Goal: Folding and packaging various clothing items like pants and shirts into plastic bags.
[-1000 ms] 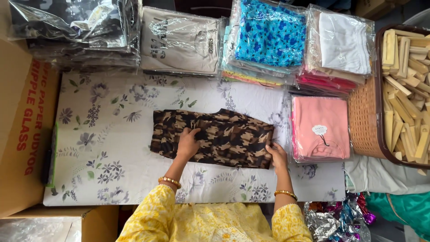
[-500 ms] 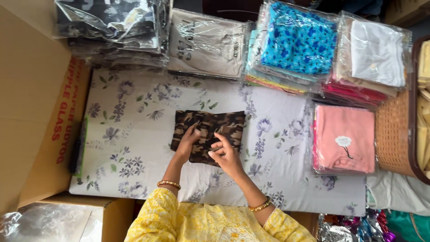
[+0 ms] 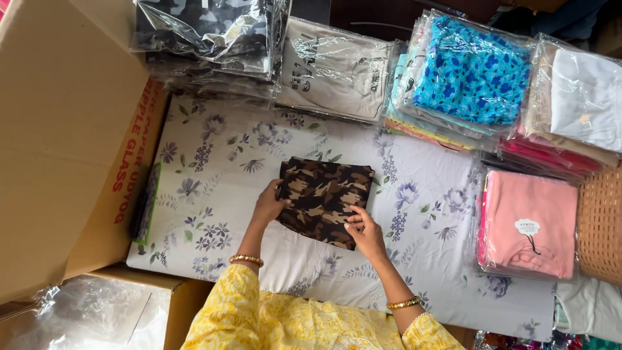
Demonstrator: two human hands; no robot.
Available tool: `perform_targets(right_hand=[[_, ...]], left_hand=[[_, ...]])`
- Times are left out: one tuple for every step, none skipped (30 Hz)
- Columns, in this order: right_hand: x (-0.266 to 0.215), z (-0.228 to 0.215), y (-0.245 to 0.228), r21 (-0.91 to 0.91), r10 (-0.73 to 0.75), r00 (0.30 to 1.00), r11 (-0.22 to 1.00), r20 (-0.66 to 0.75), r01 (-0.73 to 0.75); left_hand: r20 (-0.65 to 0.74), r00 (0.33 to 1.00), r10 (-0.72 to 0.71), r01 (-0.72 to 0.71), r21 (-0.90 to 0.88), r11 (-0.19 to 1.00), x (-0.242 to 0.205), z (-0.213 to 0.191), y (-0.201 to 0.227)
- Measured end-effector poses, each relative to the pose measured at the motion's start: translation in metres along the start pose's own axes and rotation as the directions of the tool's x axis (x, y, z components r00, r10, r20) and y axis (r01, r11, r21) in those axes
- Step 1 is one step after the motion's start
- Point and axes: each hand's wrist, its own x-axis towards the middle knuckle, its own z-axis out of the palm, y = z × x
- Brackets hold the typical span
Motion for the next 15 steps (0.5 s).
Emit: perform_targets(right_hand=[[0.002,-0.001,0.003,0.000,0.001,1.000,1.000,-0.004,-0.001],[0.004,-0.002,0.007,-0.009,0.012,1.000,1.000,-0.009,-0.012],[0.002,-0.003,0.012,-0.020,0.029,1.000,0.999,-0.009,-0.029],[-0.001,-0.004,0.022,-0.021,0.035,0.999,0.999,-0.008,-0.035],[0.002,-0.004,0.029,-0.040,0.031,0.999,0.999,-0.027,-0.032],[0.005,-0.005,0.036,-0.060,0.027,0.999,0.998,-0.047,-0.030],[0.004,-0.004,0.037,-0.058,0.029,0.998,0.998,-0.047,-0.032],[0.004,-0.004,0.038,-0.065,0.038,0.997,0.997,-0.072,-0.043],[0.003,-0.006,0.040,-0.075,0.046,0.994,0.996,-0.100,-0.053],[0.004,-0.006,0.038,-0.076,0.046,0.994,0.996,-0.101,-0.054],[0.004,-0.008,0.037,-0.078,0.053,0.992,0.995,-0.112,-0.062],[0.005,-0.011,0.036,-0.081,0.059,0.991,0.994,-0.124,-0.069],[0.004,-0.014,0.037,-0.082,0.065,0.989,0.994,-0.129,-0.076],[0.002,-0.017,0.038,-0.081,0.065,0.988,0.994,-0.139,-0.076],[0.003,-0.021,0.038,-0.078,0.062,0.986,0.994,-0.153,-0.075]], left_hand=[[0.003,1.000,0.003,-0.003,0.000,1.000,0.001,-0.002,0.001],[-0.018,0.999,-0.040,0.041,0.014,0.999,0.003,-0.004,0.001],[-0.039,0.995,-0.091,0.092,0.027,0.995,-0.001,-0.006,-0.001],[-0.035,0.995,-0.095,0.096,0.027,0.995,-0.004,-0.001,-0.004],[-0.161,0.987,-0.004,0.029,0.154,0.988,-0.002,0.001,-0.006],[-0.271,0.957,0.103,-0.022,0.287,0.958,-0.001,0.003,-0.007],[-0.269,0.958,0.103,-0.022,0.289,0.957,-0.002,0.005,-0.001],[-0.329,0.928,0.174,-0.063,0.321,0.945,-0.004,0.008,0.004],[-0.383,0.891,0.245,-0.104,0.353,0.930,-0.005,0.012,0.011],[-0.382,0.891,0.245,-0.105,0.352,0.930,-0.002,0.011,0.014],[-0.333,0.936,0.110,-0.020,0.262,0.965,0.001,0.012,0.019],[-0.270,0.963,-0.024,0.074,0.176,0.982,0.005,0.013,0.024],[-0.261,0.965,-0.024,0.072,0.176,0.982,0.006,0.015,0.029],[-0.115,0.990,-0.084,0.088,0.028,0.996,0.008,0.016,0.034],[0.043,0.992,-0.115,0.120,-0.115,0.986,0.012,0.018,0.041]])
